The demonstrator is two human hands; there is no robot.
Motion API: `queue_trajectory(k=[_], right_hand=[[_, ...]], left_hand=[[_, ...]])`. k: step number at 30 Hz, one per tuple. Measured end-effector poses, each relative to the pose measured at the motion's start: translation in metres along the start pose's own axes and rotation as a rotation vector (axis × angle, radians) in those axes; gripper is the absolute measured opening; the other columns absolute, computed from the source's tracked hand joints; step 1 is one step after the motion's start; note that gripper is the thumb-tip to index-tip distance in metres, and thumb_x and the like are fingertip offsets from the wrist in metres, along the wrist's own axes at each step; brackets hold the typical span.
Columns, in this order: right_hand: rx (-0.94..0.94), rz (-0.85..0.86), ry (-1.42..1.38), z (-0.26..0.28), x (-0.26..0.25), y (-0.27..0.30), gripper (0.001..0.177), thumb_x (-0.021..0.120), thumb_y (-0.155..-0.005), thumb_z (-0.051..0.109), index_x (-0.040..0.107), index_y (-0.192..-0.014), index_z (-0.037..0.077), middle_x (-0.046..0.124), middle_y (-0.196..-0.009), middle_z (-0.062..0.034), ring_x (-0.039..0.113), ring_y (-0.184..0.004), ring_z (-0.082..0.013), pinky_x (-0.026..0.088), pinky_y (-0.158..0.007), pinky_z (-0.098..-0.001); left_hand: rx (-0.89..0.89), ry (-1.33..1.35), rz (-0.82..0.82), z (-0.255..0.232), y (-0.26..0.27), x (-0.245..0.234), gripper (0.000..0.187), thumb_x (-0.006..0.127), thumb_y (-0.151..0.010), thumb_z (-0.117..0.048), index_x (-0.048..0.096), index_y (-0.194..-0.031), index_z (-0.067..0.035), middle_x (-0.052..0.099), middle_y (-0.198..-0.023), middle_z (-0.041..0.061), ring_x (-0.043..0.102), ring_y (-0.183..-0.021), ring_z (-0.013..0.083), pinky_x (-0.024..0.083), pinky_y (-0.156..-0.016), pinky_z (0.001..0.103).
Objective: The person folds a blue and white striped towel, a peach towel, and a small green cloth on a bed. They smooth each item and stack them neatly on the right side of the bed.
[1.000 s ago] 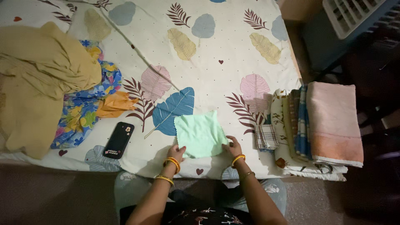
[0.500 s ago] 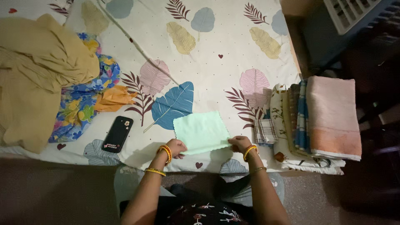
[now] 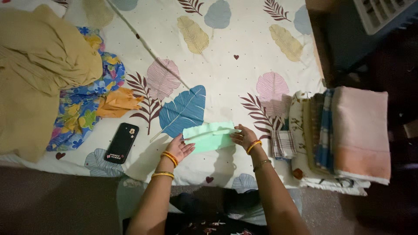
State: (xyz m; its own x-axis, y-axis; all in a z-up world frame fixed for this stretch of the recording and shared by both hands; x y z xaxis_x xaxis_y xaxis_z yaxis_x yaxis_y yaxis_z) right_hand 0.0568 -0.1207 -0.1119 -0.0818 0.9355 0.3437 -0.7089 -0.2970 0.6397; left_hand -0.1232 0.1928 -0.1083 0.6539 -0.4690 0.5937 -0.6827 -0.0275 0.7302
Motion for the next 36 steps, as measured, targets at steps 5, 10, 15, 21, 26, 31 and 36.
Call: queue_trajectory(k=[5,10,15,21,26,31,36], right_hand=[[0.053,0.011,0.029,-0.008,0.008,-0.042,0.037,0.06,-0.087,0.012,0.058,-0.122,0.003,0.072,-0.106,-0.0193,0.074,-0.093,-0.035,0.061,-0.079,-0.0467],[-0.078,-0.12,0.304,-0.015,0.004,-0.058,0.037,0.074,-0.087,0.005,0.06,-0.12,0.001,0.071,-0.096,-0.0155,0.072,-0.079,-0.0256,0.061,-0.067,-0.0393],[-0.251,-0.262,0.767,-0.014,0.007,-0.055,0.032,0.076,-0.089,0.018,0.069,-0.116,0.002,0.076,-0.092,-0.0122,0.07,-0.074,-0.0209,0.058,-0.066,-0.0339],[-0.365,-0.394,1.039,-0.011,0.01,-0.049,0.029,0.076,-0.087,0.023,0.077,-0.112,0.01,0.077,-0.094,-0.0112,0.074,-0.082,-0.0225,0.059,-0.077,-0.0346],[-0.618,-0.417,1.056,-0.011,0.012,-0.06,0.027,0.079,-0.082,0.025,0.078,-0.102,0.006,0.067,-0.106,-0.0133,0.072,-0.089,-0.0262,0.058,-0.081,-0.0364],[-0.576,-0.502,1.251,-0.012,0.01,-0.075,0.032,0.079,-0.088,0.032,0.075,-0.101,0.004,0.069,-0.097,-0.0147,0.067,-0.09,-0.0305,0.054,-0.082,-0.0404],[-0.617,-0.434,1.095,-0.022,0.013,-0.071,0.03,0.08,-0.085,0.029,0.075,-0.1,0.004,0.07,-0.093,-0.013,0.067,-0.081,-0.0266,0.055,-0.077,-0.0388]], left_hand=[[0.034,0.113,0.04,0.006,-0.041,-0.022,0.038,0.056,-0.091,-0.022,0.055,-0.118,0.005,0.063,-0.122,0.023,0.067,-0.111,0.0363,0.062,-0.089,0.049],[0.229,-0.455,-0.076,0.011,-0.079,-0.041,0.033,0.081,-0.082,-0.009,0.066,-0.111,-0.001,0.066,-0.085,0.016,0.062,-0.064,0.0233,0.048,-0.053,0.034],[0.352,-0.651,-0.24,0.002,-0.094,-0.041,0.035,0.082,-0.075,-0.015,0.069,-0.105,-0.003,0.071,-0.076,0.003,0.053,-0.052,0.0129,0.045,-0.047,0.031],[0.516,-0.677,-0.156,-0.001,-0.097,-0.038,0.038,0.088,-0.073,-0.016,0.072,-0.103,0.0,0.074,-0.085,0.006,0.063,-0.067,0.0135,0.051,-0.063,0.03],[0.657,-1.106,-0.482,-0.007,-0.079,-0.028,0.03,0.08,-0.082,-0.028,0.077,-0.1,-0.004,0.079,-0.093,0.012,0.074,-0.082,0.0245,0.057,-0.075,0.037],[0.843,-1.31,-0.615,-0.011,-0.061,-0.011,0.028,0.076,-0.086,-0.033,0.078,-0.1,-0.008,0.077,-0.098,0.014,0.074,-0.087,0.0328,0.057,-0.078,0.042],[0.806,-1.263,-0.691,0.0,-0.064,-0.007,0.029,0.078,-0.086,-0.038,0.078,-0.098,-0.011,0.077,-0.096,0.014,0.074,-0.088,0.0331,0.057,-0.077,0.043]])
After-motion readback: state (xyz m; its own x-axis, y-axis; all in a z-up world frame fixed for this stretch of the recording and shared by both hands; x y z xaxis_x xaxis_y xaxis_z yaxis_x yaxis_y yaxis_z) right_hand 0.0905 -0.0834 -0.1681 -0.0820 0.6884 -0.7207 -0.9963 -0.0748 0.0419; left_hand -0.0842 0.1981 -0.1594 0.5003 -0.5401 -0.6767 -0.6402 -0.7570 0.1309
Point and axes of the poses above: each hand's wrist, its own y-axis away from the middle knuckle, its own x-axis out of the palm, z = x × y, the point moved 2 cm from there along -y, towards the middle knuckle
